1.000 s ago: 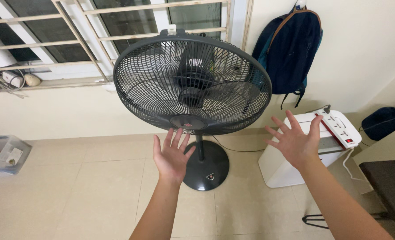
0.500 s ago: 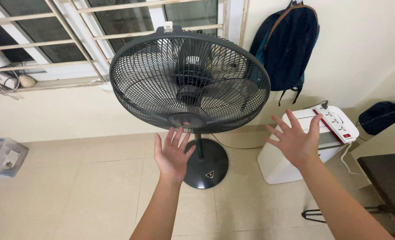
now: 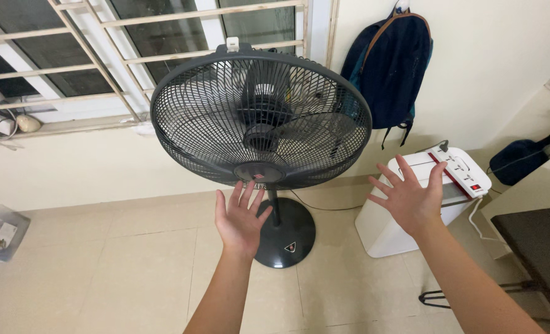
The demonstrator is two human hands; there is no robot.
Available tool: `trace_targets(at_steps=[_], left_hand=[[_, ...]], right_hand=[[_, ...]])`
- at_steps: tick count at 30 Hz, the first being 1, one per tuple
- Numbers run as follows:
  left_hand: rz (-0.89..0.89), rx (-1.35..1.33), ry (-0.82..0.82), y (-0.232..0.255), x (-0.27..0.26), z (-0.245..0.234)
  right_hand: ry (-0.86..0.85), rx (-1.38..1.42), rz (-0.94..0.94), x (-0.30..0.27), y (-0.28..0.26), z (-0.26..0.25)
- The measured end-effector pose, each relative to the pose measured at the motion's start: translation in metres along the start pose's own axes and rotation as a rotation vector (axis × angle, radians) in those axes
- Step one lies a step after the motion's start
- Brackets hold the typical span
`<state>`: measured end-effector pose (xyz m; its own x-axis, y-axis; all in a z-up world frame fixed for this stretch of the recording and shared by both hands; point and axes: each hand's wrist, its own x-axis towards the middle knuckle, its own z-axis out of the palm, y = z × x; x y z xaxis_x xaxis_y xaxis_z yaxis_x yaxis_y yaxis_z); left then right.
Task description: The person unplugs a standing fan, then removes the front grille, the central hub cap, and the fan blades. Each part is placed on a nearby table. The person then reattaches the front grille to the fan.
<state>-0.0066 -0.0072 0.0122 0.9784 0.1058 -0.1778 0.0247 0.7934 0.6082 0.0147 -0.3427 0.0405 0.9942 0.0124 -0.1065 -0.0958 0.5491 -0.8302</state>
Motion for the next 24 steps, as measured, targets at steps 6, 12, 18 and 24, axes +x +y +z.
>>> trace_targets(at_steps=[6,12,18,24], left_hand=[[0.000,0.000,-0.003,0.000,0.001,-0.002],[-0.009,-0.003,-0.011,0.002,0.002,-0.004],[-0.021,0.010,-0.005,-0.002,0.000,-0.004],[-0.036,0.033,-0.020,-0.011,0.001,-0.004]], right_hand=[[0.003,0.011,-0.009,-0.002,0.001,0.002],[0.020,0.009,-0.018,-0.004,0.003,0.003],[0.014,0.001,-0.037,-0.008,0.003,-0.003],[0.026,0.002,-0.046,-0.011,0.001,-0.010]])
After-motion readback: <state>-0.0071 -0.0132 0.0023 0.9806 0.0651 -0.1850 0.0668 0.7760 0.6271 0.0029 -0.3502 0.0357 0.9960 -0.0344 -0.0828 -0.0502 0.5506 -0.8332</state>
